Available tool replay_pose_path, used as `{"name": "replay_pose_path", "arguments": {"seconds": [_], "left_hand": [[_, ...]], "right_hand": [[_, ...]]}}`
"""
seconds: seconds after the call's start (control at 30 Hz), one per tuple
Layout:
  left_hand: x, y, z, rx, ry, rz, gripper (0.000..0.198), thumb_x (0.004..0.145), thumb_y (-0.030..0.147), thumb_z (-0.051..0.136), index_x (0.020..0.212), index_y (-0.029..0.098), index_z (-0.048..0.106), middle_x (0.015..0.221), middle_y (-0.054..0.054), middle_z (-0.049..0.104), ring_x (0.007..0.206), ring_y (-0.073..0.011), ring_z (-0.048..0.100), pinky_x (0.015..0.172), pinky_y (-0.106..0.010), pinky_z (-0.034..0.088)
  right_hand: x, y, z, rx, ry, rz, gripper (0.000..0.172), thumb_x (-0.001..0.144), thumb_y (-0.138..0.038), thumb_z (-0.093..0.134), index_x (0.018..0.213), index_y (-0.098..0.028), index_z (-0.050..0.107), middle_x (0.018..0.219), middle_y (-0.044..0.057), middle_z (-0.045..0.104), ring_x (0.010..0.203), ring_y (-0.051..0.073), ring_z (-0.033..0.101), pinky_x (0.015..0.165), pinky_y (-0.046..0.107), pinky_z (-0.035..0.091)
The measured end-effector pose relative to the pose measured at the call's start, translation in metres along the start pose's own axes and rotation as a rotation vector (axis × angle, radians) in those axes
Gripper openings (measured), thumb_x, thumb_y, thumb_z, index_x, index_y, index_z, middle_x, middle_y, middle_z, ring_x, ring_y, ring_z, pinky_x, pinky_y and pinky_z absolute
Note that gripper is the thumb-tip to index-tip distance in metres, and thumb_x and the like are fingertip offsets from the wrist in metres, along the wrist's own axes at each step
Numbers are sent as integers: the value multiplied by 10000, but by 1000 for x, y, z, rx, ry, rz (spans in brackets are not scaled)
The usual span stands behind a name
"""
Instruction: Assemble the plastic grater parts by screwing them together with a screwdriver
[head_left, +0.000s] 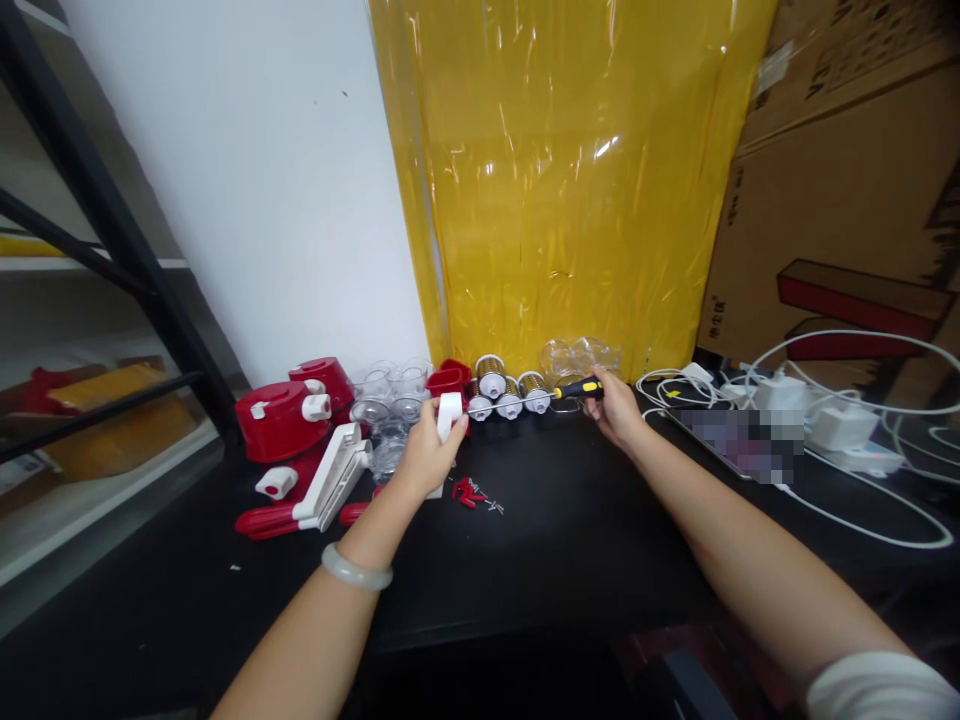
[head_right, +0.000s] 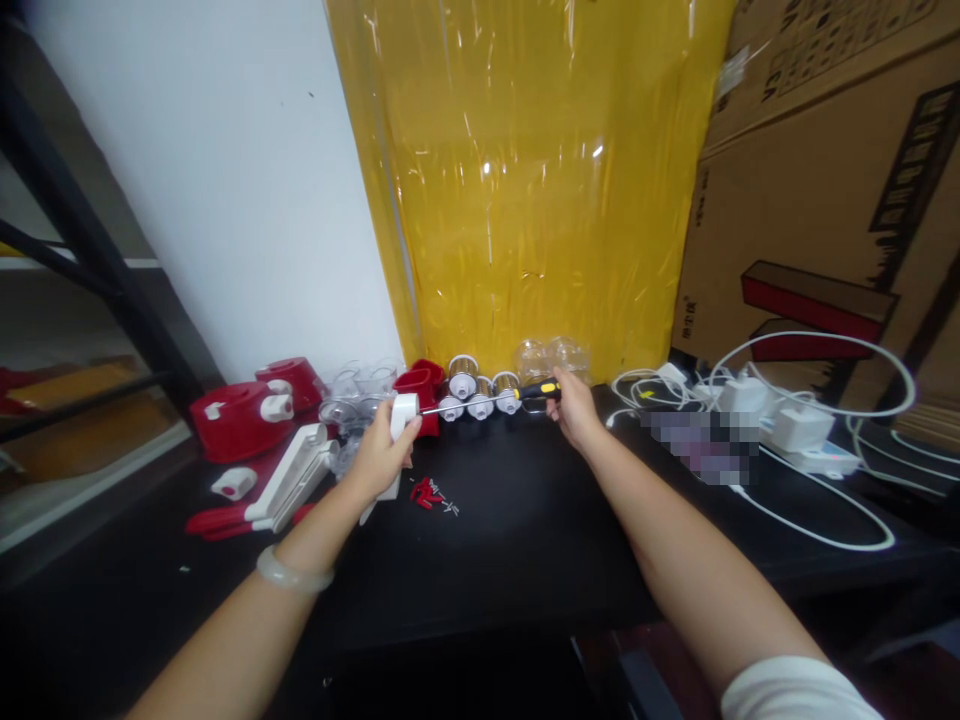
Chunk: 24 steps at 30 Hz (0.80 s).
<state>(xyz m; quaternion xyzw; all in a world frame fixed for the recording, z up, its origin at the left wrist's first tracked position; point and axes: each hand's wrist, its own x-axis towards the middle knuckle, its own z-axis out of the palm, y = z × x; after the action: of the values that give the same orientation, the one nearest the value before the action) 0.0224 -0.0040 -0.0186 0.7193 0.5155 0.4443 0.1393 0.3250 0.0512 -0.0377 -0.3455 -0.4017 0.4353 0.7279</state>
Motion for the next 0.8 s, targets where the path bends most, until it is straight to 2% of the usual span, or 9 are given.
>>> {"name": "replay_pose_path", "arguments": {"seconds": [0.07, 0.17, 0.33, 0.43, 0.53, 0.67, 0.8], "left_hand": [[1, 0, 0, 16, 14, 0, 509, 849, 502, 550, 1222, 178, 427, 874, -50, 690, 634, -214, 672, 665, -344, 525], [2, -1, 0, 8, 19, 0, 499, 845, 460, 556, 1232, 175, 419, 891, -59, 690, 675, -221, 681, 690, -354, 533], [1, -1, -1, -30, -1, -16, 484, 865, 440, 533, 1245, 172, 402, 861, -55, 689, 579, -201, 654, 630, -342, 529], [0, 2, 0, -47, 2, -17, 485, 863, 464, 543, 1232, 178, 414, 864, -55, 697, 534, -188, 638, 585, -325, 523], [-1, 6, -1, -58, 12, -28, 496, 855, 498, 565, 1218, 187, 431, 877, -55, 701, 488, -175, 623, 540, -311, 514], [-2, 14, -4, -104, 25, -24, 549, 867, 504, 561, 1292, 188, 413, 762, -16, 684, 431, -171, 612, 507, -305, 515], [-3, 17, -7, -197, 118, 10, 584, 893, 471, 533, 1386, 203, 370, 689, 9, 661, 462, -183, 641, 491, -296, 530]], "right_hand": [[-1, -1, 2, 29, 7, 21, 319, 771, -496, 660, 739, -214, 515, 386, -70, 461, 282, 79, 380, 307, 195, 307], [-2, -3, 5, 81, 25, 76, 306, 798, -494, 628, 744, -214, 518, 432, -56, 498, 318, 92, 428, 317, 200, 324], [-2, -5, 4, 136, 19, 132, 254, 829, -442, 583, 754, -206, 529, 500, -26, 551, 381, 114, 492, 342, 213, 361], [-2, -3, 2, 137, -8, 125, 224, 793, -403, 628, 767, -199, 540, 537, -16, 575, 427, 123, 530, 392, 230, 424], [-2, -2, 3, 147, -4, 85, 209, 750, -359, 672, 754, -199, 537, 555, -21, 573, 448, 119, 538, 405, 227, 427], [0, -4, 5, 211, 79, 10, 176, 734, -299, 662, 717, -199, 518, 582, -35, 557, 458, 106, 525, 377, 209, 381], [5, -8, 3, 281, 191, -14, 165, 747, -298, 635, 717, -204, 504, 582, -52, 535, 446, 90, 487, 357, 202, 345]]}}
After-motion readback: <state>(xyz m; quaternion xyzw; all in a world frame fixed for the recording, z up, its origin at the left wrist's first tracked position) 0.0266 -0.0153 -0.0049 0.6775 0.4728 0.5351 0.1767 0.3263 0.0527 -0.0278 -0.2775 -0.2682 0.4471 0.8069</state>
